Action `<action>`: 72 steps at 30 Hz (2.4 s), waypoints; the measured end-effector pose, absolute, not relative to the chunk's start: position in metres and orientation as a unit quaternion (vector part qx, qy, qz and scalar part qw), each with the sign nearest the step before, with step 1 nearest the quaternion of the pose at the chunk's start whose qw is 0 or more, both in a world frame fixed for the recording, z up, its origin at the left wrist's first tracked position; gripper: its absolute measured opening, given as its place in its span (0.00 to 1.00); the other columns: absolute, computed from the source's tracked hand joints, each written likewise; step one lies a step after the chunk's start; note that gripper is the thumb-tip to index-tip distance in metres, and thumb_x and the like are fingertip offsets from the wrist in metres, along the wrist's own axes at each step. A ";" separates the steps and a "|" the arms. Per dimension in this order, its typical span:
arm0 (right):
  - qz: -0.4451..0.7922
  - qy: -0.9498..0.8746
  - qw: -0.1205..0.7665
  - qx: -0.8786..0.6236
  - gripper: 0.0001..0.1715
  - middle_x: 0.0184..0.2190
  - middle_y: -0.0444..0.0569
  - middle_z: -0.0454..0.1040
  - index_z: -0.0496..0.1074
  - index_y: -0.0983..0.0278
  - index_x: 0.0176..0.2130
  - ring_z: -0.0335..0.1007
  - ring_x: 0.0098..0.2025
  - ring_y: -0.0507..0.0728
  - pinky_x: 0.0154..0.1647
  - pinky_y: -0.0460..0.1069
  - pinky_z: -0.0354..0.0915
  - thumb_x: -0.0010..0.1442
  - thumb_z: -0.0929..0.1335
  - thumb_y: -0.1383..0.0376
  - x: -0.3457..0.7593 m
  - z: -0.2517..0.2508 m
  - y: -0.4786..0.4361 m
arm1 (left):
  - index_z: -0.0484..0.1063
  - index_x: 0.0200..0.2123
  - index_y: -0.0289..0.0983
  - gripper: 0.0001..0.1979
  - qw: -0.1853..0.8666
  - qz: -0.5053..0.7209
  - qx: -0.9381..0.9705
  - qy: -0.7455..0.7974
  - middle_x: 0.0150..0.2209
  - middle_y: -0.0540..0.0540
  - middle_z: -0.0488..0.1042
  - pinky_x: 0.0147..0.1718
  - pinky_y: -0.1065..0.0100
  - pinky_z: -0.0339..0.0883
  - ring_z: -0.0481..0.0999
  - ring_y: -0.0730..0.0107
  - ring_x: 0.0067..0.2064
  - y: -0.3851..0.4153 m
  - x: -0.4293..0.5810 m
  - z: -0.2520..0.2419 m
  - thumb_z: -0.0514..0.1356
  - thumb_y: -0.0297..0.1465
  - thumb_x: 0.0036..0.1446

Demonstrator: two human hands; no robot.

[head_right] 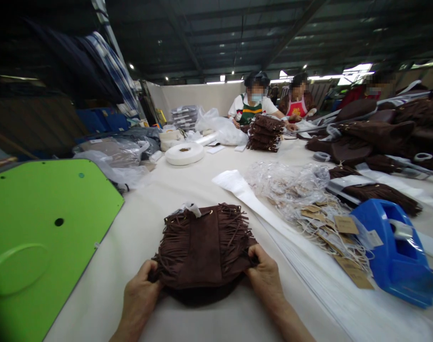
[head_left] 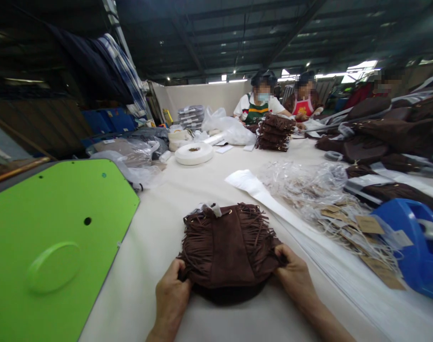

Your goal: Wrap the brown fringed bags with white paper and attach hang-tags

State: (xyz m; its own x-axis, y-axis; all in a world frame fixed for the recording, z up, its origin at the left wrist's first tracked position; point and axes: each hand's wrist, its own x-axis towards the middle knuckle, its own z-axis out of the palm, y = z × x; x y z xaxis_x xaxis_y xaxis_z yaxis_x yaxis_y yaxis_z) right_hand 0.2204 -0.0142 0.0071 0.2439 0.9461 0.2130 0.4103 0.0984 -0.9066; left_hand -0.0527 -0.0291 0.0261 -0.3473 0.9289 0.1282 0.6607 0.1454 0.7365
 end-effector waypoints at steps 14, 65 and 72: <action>0.218 -0.611 0.473 -0.596 0.08 0.20 0.40 0.59 0.57 0.61 0.22 0.55 0.25 0.51 0.25 0.44 0.55 0.47 0.64 0.63 0.221 0.004 -0.014 | 0.52 0.61 0.39 0.37 -0.137 0.207 0.876 0.414 0.63 0.42 0.52 0.60 0.46 0.40 0.46 0.47 0.64 -0.031 -0.024 0.080 0.61 0.43 0.51; 0.118 -0.709 0.430 -0.546 0.19 0.46 0.54 0.72 0.69 0.63 0.47 0.65 0.51 0.61 0.55 0.58 0.61 0.56 0.61 0.70 0.160 0.060 0.036 | 0.52 0.61 0.42 0.33 -0.298 0.208 0.807 0.465 0.58 0.42 0.62 0.48 0.52 0.61 0.63 0.51 0.57 -0.014 0.019 0.005 0.54 0.44 0.54; 0.234 -0.735 0.393 -0.501 0.19 0.37 0.58 0.75 0.72 0.69 0.41 0.70 0.43 0.66 0.47 0.63 0.63 0.45 0.67 0.72 0.135 0.061 0.107 | 0.55 0.60 0.39 0.36 -0.365 0.205 0.811 0.408 0.55 0.40 0.67 0.47 0.54 0.55 0.64 0.50 0.54 0.003 0.009 -0.014 0.53 0.49 0.51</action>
State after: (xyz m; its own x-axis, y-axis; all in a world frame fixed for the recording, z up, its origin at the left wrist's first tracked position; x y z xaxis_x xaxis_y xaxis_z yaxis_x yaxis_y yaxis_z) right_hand 0.1346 0.1070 0.0613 -0.1899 0.9198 0.3433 0.5519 0.3891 -0.7376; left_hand 0.0090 0.0027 -0.0141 0.5833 0.5127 0.6300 0.8116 -0.4006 -0.4253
